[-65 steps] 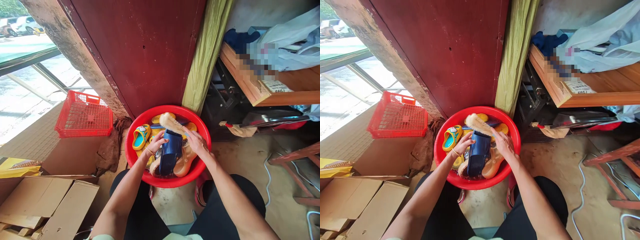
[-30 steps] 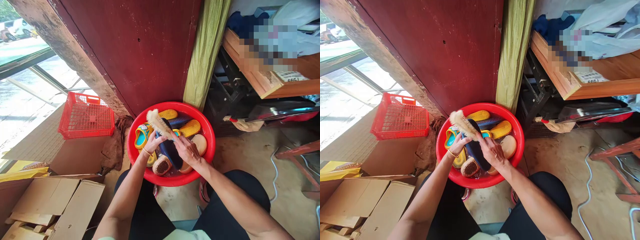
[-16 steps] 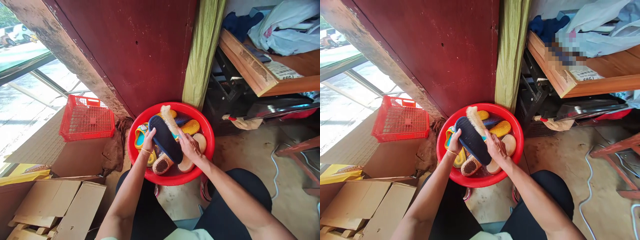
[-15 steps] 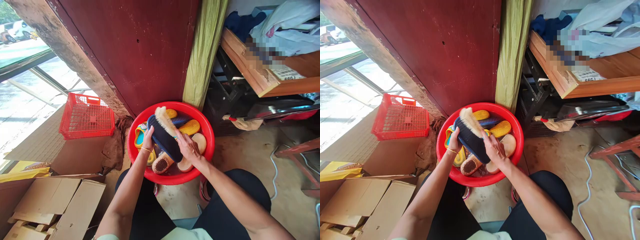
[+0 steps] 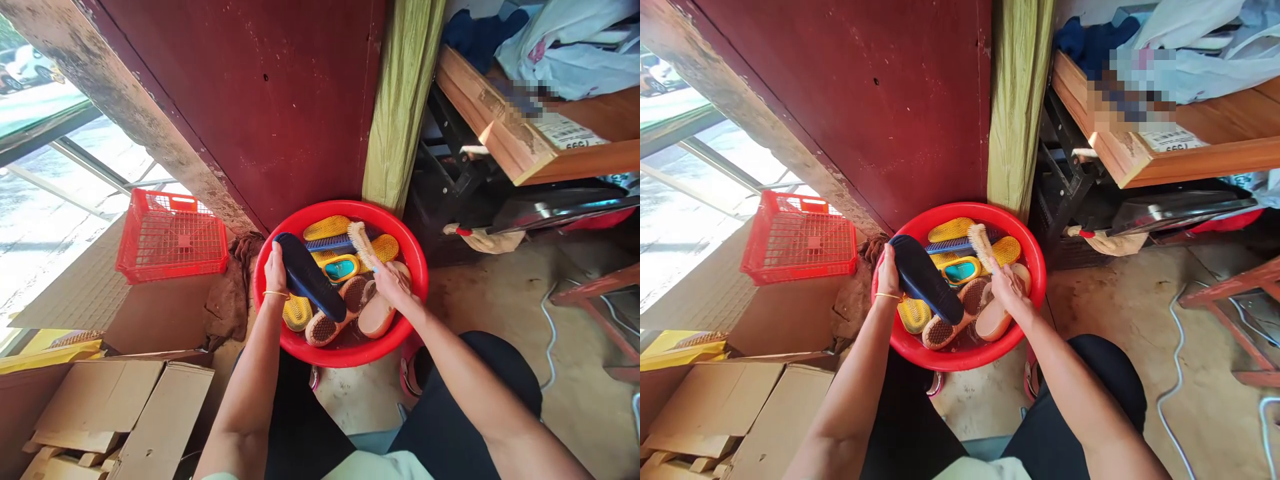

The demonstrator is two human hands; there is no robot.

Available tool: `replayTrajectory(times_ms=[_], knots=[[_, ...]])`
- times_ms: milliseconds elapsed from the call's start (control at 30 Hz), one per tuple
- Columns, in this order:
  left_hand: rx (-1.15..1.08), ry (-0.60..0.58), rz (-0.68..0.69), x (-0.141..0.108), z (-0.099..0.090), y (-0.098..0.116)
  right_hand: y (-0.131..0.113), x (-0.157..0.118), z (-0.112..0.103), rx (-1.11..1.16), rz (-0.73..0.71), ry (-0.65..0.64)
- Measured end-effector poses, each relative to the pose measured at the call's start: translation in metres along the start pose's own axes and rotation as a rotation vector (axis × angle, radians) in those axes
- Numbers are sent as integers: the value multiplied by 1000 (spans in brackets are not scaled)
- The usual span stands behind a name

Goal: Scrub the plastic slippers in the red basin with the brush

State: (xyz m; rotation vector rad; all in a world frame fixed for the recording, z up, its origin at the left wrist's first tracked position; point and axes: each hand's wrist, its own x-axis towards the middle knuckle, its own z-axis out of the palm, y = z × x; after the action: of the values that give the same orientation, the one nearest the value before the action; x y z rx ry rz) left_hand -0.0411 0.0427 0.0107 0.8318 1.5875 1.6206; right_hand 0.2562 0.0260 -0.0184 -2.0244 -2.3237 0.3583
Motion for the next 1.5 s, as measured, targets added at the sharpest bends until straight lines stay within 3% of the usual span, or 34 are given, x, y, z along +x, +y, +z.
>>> replayTrajectory(times_ms=[133, 233, 333, 433, 500, 600, 700, 767, 833, 900, 1000, 1100, 1233, 1367, 1500], knots=[[286, 201, 15, 14, -16, 9, 13, 2, 7, -123, 33, 6], [324, 272, 126, 13, -17, 8, 16, 5, 9, -128, -52, -51], [397, 122, 313, 0, -7, 1, 17, 8, 10, -102, -104, -107], [630, -78, 545, -21, 9, -6, 14, 10, 10, -89, -70, -167], [746, -126, 627, -33, 20, -8, 10, 11, 10, -85, -56, -191], [771, -90, 615, -45, 29, -13, 7, 13, 10, -73, -57, -199], [626, -29, 514, -45, 31, -20, 11, 16, 6, -50, -51, -204], [528, -52, 439, -41, 29, -24, 18, 17, 1, -26, -9, -188], [494, -176, 405, -39, 27, -25, 24, 17, -3, -26, 72, -121], [513, -373, 402, -39, 26, -25, 28, 15, -5, -51, 142, -42], [580, -543, 382, -40, 27, -20, 25, 13, -7, -77, 105, -62], [658, -443, 361, -38, 26, -12, 19, 10, -11, -65, -3, -162], [787, -172, 460, -26, 12, 7, 25, 10, -21, -20, -82, -172], [906, 3, 505, -20, 4, 16, 38, 18, -22, 10, 121, -29], [959, -38, 490, -32, 18, 5, 40, 32, -8, 217, 337, -23]])
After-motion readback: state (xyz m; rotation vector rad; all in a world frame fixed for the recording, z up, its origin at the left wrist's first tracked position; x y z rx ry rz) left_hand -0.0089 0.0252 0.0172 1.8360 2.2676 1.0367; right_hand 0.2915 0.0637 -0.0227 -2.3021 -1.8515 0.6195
